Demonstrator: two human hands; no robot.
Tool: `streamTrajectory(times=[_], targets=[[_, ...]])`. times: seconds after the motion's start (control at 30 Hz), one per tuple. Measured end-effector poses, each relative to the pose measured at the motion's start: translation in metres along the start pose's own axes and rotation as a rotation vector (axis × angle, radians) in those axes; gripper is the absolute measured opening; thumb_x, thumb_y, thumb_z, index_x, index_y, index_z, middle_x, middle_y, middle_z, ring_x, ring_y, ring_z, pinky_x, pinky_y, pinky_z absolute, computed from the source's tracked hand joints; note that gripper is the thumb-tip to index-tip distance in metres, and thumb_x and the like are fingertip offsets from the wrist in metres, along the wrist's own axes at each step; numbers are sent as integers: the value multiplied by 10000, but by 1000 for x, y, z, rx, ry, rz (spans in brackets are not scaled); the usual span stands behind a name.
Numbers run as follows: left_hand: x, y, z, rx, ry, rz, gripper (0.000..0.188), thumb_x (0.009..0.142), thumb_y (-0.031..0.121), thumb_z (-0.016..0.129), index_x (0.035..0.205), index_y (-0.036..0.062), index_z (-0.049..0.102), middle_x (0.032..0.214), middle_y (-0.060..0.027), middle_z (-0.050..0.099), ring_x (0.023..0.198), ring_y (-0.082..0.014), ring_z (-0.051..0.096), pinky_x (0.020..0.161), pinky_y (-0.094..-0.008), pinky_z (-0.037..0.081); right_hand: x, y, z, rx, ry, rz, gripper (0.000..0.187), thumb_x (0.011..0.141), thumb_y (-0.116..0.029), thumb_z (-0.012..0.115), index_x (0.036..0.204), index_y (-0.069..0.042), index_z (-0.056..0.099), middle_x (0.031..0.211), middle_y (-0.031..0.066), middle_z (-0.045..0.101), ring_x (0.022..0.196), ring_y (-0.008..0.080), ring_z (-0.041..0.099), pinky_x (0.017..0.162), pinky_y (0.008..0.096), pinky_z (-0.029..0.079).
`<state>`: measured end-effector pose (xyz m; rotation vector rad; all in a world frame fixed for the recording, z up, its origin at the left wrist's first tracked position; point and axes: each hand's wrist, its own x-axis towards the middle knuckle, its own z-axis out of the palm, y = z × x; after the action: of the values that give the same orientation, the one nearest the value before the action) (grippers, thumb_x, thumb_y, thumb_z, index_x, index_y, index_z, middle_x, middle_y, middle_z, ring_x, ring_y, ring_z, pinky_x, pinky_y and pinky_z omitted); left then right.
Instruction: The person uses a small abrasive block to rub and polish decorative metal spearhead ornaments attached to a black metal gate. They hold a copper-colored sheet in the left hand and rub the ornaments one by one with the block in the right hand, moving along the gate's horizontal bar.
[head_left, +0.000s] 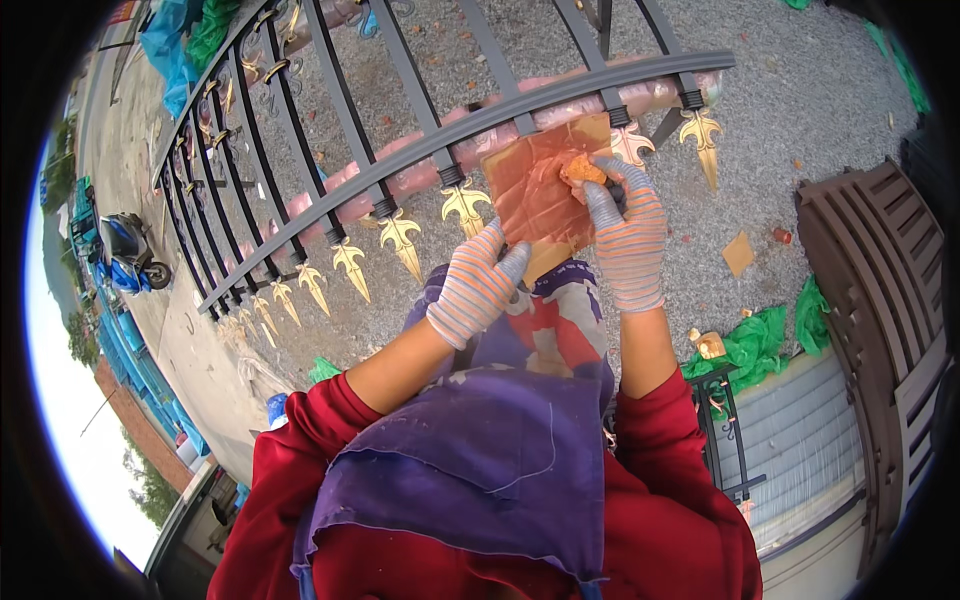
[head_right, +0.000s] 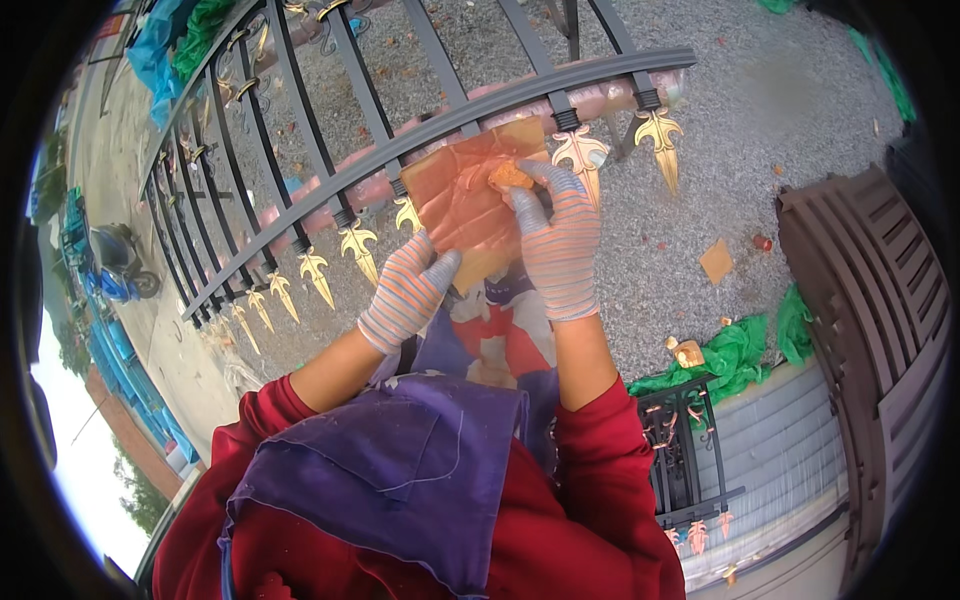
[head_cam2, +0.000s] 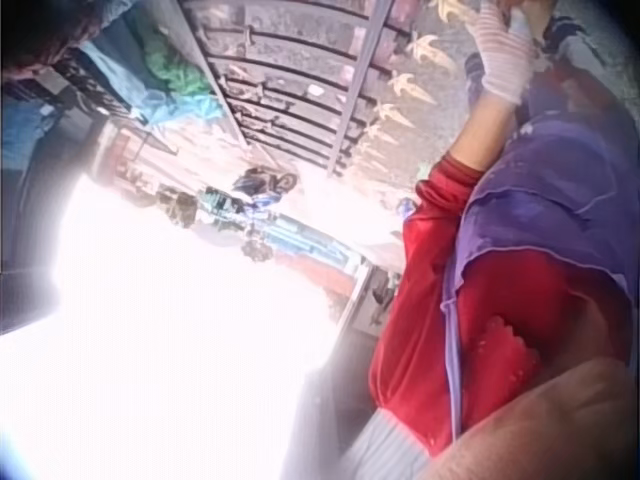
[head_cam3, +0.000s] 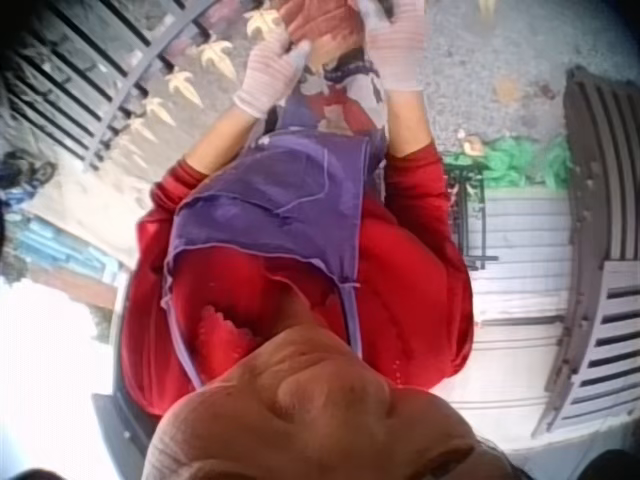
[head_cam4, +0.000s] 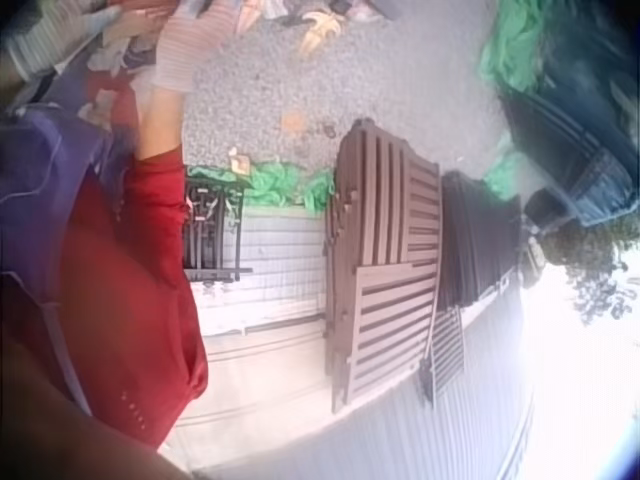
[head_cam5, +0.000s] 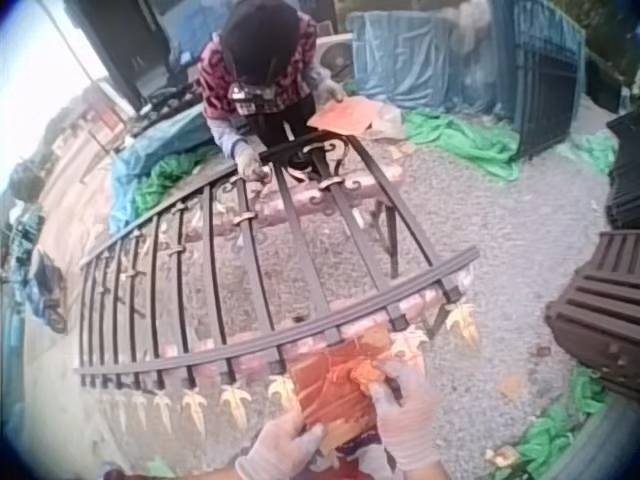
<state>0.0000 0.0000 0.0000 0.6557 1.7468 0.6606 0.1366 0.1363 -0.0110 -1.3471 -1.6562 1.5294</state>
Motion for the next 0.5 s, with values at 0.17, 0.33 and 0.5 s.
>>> streamTrajectory(times=[0.17, 0.33, 0.5], targets=[[12, -9, -13, 379, 48, 339, 258, 754, 111, 676, 991, 20, 628, 790, -165, 568, 688, -287, 589, 529, -395, 467, 3, -13, 19, -179, -27, -189, 219, 816, -78, 660, 1032, -46, 646, 935, 149, 657, 847, 282, 638, 747, 352, 504], [8, 5, -13, 267, 42, 237, 196, 780, 96, 647, 939, -6, 595, 722, -163, 541, 648, -313, 563, 534, -407, 457, 9, 4, 12, -141, 45, -101, 226, 799, -106, 683, 1018, -61, 650, 904, 136, 652, 812, 315, 617, 715, 382, 496], [13, 6, -15, 204, 105, 100, 157, 858, 112, 603, 893, -24, 532, 714, -200, 577, 641, -338, 584, 574, -387, 470, -12, 8, 20, -346, -167, -159, 233, 820, -168, 652, 1032, -71, 642, 969, 152, 644, 887, 349, 598, 790, 436, 473]])
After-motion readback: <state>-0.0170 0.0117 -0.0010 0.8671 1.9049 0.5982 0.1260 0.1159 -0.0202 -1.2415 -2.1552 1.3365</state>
